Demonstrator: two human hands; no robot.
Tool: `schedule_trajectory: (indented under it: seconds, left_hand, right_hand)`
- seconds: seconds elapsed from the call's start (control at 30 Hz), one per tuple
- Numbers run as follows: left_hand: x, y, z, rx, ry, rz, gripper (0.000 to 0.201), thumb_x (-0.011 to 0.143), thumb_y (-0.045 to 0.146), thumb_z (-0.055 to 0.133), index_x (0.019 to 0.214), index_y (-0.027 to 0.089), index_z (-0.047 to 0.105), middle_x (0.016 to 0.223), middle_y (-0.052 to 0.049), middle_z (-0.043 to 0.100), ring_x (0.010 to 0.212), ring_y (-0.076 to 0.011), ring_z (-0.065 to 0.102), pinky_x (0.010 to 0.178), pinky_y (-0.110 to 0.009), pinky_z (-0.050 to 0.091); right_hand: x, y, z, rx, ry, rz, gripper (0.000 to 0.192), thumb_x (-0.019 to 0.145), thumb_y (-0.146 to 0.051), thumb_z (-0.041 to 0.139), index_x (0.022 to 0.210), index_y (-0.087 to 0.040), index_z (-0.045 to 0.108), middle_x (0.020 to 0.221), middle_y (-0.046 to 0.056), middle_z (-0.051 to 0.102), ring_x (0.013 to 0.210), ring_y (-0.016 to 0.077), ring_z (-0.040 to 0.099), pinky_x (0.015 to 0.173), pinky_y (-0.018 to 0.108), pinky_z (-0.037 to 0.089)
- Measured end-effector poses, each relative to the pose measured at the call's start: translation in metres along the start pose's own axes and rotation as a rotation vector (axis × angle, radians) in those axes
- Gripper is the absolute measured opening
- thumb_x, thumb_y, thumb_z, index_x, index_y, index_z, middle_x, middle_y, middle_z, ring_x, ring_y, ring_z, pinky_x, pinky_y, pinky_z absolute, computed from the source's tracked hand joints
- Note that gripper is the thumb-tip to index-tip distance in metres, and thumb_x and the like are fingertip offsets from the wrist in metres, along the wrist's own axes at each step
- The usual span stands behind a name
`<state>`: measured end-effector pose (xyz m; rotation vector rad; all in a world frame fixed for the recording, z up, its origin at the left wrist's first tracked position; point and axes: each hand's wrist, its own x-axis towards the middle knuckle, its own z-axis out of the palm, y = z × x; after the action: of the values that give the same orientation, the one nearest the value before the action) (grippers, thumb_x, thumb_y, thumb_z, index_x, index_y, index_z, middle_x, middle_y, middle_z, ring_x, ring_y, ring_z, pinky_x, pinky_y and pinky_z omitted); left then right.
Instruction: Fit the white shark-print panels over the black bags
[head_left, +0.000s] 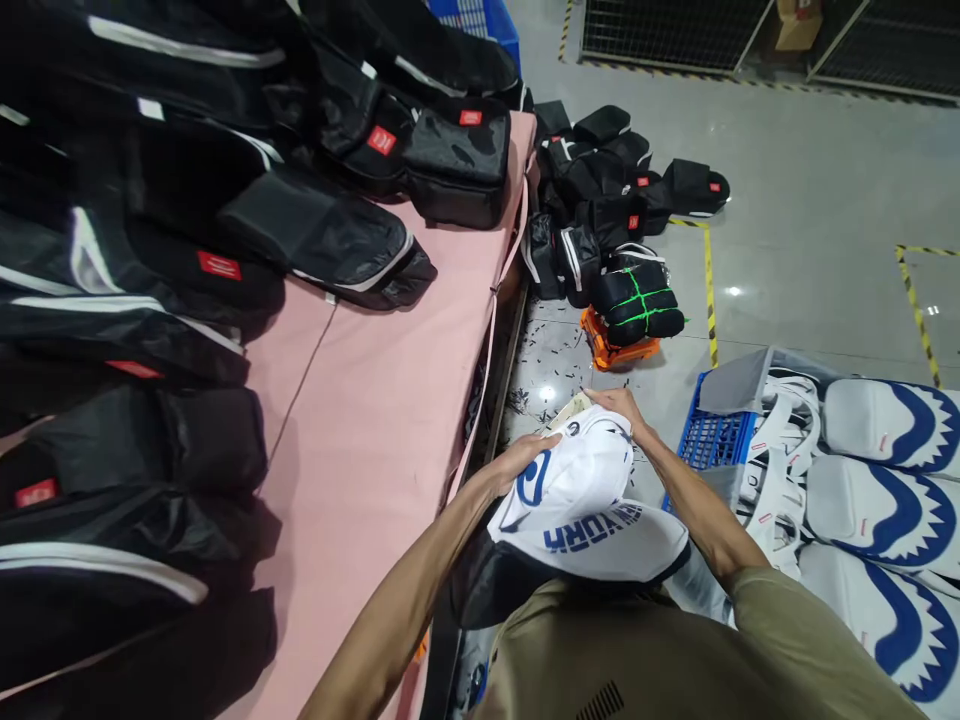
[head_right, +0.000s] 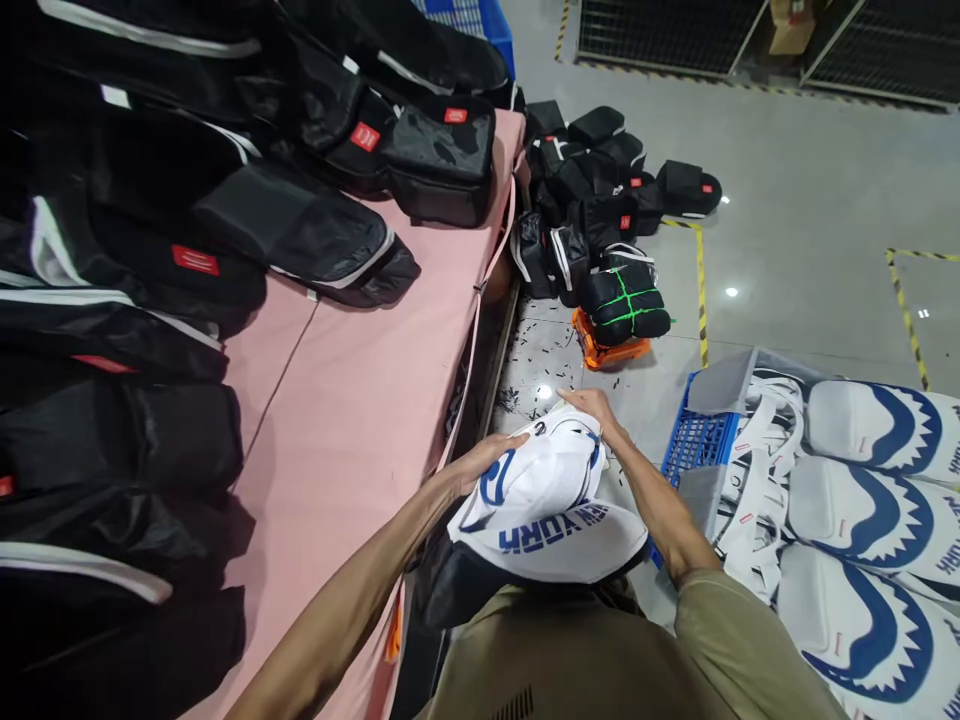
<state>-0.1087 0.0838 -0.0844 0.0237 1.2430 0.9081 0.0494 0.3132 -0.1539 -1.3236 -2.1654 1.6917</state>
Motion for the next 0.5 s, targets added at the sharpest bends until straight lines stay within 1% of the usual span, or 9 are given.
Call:
schedule_trajectory:
  seconds: [0.07,0.13,0.17,0.23,0.27,0.33,0.4,0.43,0.5]
  left_hand:
    - [-0.008,-0.015,-0.001,0.032,-0.027,0.011,0.064,0.071,0.075,0.095,0.084,0.017,0.075,0.076,-0.009,0.075,0.065,-0.0208,0.066,0.061,-0.030,0.052]
    - [-0.007,-0.025,-0.003,0.103,0.006,0.133,0.070,0.073,0.084,0.090,0.083,0.017,0.074,0.073,-0.004,0.070,0.062,-0.0161,0.058,0.058,-0.026,0.044]
    - [-0.004,-0.027,-0.004,0.148,0.039,0.209,0.071,0.074,0.086,0.088,0.081,0.017,0.071,0.071,-0.002,0.066,0.061,-0.0140,0.053,0.057,-0.025,0.039]
    - [0.006,-0.027,-0.006,0.252,0.117,0.355,0.073,0.076,0.088,0.083,0.072,0.019,0.064,0.065,0.003,0.055,0.061,-0.0116,0.043,0.057,-0.024,0.031]
    - [0.011,-0.024,-0.007,0.303,0.152,0.412,0.074,0.076,0.089,0.082,0.068,0.020,0.059,0.064,0.004,0.049,0.062,-0.0113,0.039,0.057,-0.024,0.028]
    - [0.021,-0.017,-0.008,0.383,0.205,0.495,0.076,0.075,0.091,0.078,0.064,0.021,0.052,0.063,0.005,0.042,0.064,-0.0117,0.035,0.059,-0.025,0.026]
    - [0.027,-0.010,-0.007,0.432,0.246,0.544,0.077,0.075,0.093,0.075,0.063,0.022,0.049,0.064,0.005,0.040,0.066,-0.0123,0.034,0.060,-0.026,0.026]
    - [0.027,-0.008,-0.007,0.442,0.269,0.558,0.077,0.075,0.094,0.074,0.064,0.022,0.049,0.064,0.005,0.040,0.067,-0.0125,0.034,0.060,-0.026,0.026]
    - [0.025,-0.005,-0.010,0.452,0.308,0.575,0.077,0.075,0.095,0.074,0.064,0.022,0.049,0.065,0.005,0.041,0.067,-0.0126,0.034,0.059,-0.026,0.027]
  right_hand:
    - [-0.023,0.005,-0.010,0.057,0.087,0.004,0.082,0.076,-0.102,0.064,0.057,-0.026,0.042,0.057,-0.003,0.041,0.064,0.0143,0.040,0.058,0.029,0.032]
    - [-0.057,0.018,-0.020,0.173,0.280,0.023,0.080,0.086,-0.101,0.055,0.068,-0.023,0.056,0.065,0.001,0.057,0.067,0.0170,0.051,0.064,0.029,0.043]
    - [-0.077,0.026,-0.023,0.228,0.378,0.033,0.080,0.091,-0.098,0.050,0.078,-0.022,0.065,0.075,0.004,0.067,0.073,0.0196,0.060,0.071,0.030,0.049]
    - [-0.114,0.042,-0.023,0.264,0.494,0.058,0.082,0.099,-0.094,0.043,0.104,-0.019,0.075,0.104,0.012,0.080,0.098,0.0259,0.072,0.091,0.035,0.058]
    - [-0.129,0.049,-0.019,0.248,0.508,0.084,0.084,0.100,-0.093,0.041,0.116,-0.018,0.077,0.120,0.016,0.081,0.114,0.0289,0.074,0.102,0.038,0.058]
    - [-0.143,0.055,-0.007,0.202,0.494,0.136,0.094,0.099,-0.096,0.036,0.134,-0.018,0.075,0.145,0.020,0.075,0.138,0.0323,0.067,0.119,0.044,0.052]
    - [-0.136,0.052,0.003,0.188,0.464,0.146,0.101,0.097,-0.099,0.029,0.134,-0.017,0.075,0.148,0.020,0.074,0.143,0.0336,0.065,0.123,0.045,0.050]
    - [-0.127,0.048,0.006,0.196,0.448,0.147,0.102,0.096,-0.101,0.028,0.127,-0.017,0.077,0.141,0.020,0.077,0.137,0.0342,0.068,0.119,0.044,0.052]
    - [-0.110,0.035,0.004,0.219,0.415,0.161,0.100,0.091,-0.104,0.029,0.102,-0.017,0.077,0.115,0.018,0.083,0.114,0.0331,0.073,0.103,0.040,0.058]
